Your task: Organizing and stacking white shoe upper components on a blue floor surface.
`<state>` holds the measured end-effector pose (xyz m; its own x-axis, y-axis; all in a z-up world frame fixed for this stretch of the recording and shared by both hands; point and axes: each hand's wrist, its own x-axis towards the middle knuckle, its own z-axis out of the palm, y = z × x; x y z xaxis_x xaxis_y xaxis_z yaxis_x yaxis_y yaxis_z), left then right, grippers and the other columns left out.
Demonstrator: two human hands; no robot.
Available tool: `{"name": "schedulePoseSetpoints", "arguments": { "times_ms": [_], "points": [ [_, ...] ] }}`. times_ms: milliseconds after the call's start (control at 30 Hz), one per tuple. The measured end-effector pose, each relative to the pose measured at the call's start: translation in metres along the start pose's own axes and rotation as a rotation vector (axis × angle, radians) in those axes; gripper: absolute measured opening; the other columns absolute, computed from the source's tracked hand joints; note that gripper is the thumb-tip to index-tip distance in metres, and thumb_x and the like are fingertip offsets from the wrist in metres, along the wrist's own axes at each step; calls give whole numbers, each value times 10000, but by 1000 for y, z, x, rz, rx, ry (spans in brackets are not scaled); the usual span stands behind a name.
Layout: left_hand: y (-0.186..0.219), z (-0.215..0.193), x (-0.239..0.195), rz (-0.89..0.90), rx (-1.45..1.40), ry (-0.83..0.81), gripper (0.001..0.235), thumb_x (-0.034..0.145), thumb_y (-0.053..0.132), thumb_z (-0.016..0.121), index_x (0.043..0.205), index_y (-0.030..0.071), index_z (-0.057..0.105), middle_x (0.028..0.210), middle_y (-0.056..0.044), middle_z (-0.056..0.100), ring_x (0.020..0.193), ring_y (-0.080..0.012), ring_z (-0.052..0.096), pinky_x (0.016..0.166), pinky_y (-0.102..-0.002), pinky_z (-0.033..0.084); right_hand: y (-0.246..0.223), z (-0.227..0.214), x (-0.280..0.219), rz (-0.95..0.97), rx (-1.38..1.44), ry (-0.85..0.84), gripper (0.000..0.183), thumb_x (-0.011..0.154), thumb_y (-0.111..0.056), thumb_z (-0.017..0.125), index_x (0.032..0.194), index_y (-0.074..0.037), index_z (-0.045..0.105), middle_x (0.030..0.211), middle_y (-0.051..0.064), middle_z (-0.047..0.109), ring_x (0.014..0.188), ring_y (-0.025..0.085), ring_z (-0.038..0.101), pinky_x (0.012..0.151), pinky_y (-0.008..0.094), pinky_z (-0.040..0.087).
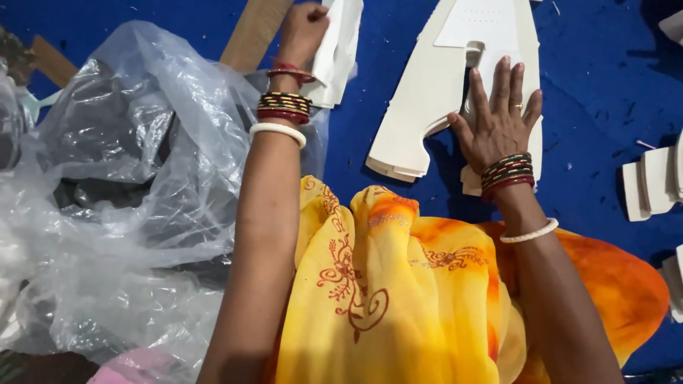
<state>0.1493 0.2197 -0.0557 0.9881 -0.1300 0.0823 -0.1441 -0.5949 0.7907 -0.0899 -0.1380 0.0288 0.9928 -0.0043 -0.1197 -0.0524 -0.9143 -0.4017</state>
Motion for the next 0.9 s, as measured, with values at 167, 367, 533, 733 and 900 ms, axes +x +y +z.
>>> {"name": "schedulePoseSetpoints", "arguments": {
  "times_ms": [167, 367, 533, 733, 900],
  "points": [
    [-19, 3, -8, -38, 27, 150, 205, 874, 148, 713, 1037, 26, 740, 1007, -135, 777, 930, -234, 747, 823, -332, 561, 3, -3, 0, -18, 1, 17, 843, 955, -760, 262, 1660, -298, 242, 1732, 118, 24, 1593, 310, -18, 1212, 638, -56],
    [1, -19, -12, -63, -122, 279, 240, 966, 205, 743, 1068, 0, 671, 998, -127, 776, 917, -222, 739, 832, -354, 559, 9, -3, 0, -20, 131, 13, 756, 1004, -704, 219, 1633, -298, 320, 1743, 87, 55, 1610, 281, 2, 1226, 620, -72],
    [45, -73, -37, 136, -589, 244, 338, 1006, 77, 712, 1289, 25, 536, 1212, -93, 736, 1083, -199, 730, 949, -329, 561, -3, 0, 2, 38, 69, 15, 708, 1033, -640, 237, 1653, -300, 272, 1749, 87, 62, 1612, 270, 7, 1218, 623, -87],
    [121, -79, -79, -16, -1162, -63, 273, 1086, 49, 683, 1337, 27, 578, 1206, -97, 695, 1020, -197, 703, 900, -329, 579, -5, -4, 2, 84, -11, 1, 696, 1062, -603, 299, 1682, -298, 206, 1752, 72, 42, 1616, 255, -4, 1233, 615, -84],
    [164, -1, -119, -118, -1187, -321, 360, 1036, 115, 646, 1380, 113, 539, 1157, -66, 699, 1000, -157, 708, 834, -330, 609, -7, -6, -2, 102, -24, -43, 676, 1072, -562, 299, 1684, -301, 183, 1754, 72, 32, 1615, 254, -6, 1233, 611, -82]
  ]
}}
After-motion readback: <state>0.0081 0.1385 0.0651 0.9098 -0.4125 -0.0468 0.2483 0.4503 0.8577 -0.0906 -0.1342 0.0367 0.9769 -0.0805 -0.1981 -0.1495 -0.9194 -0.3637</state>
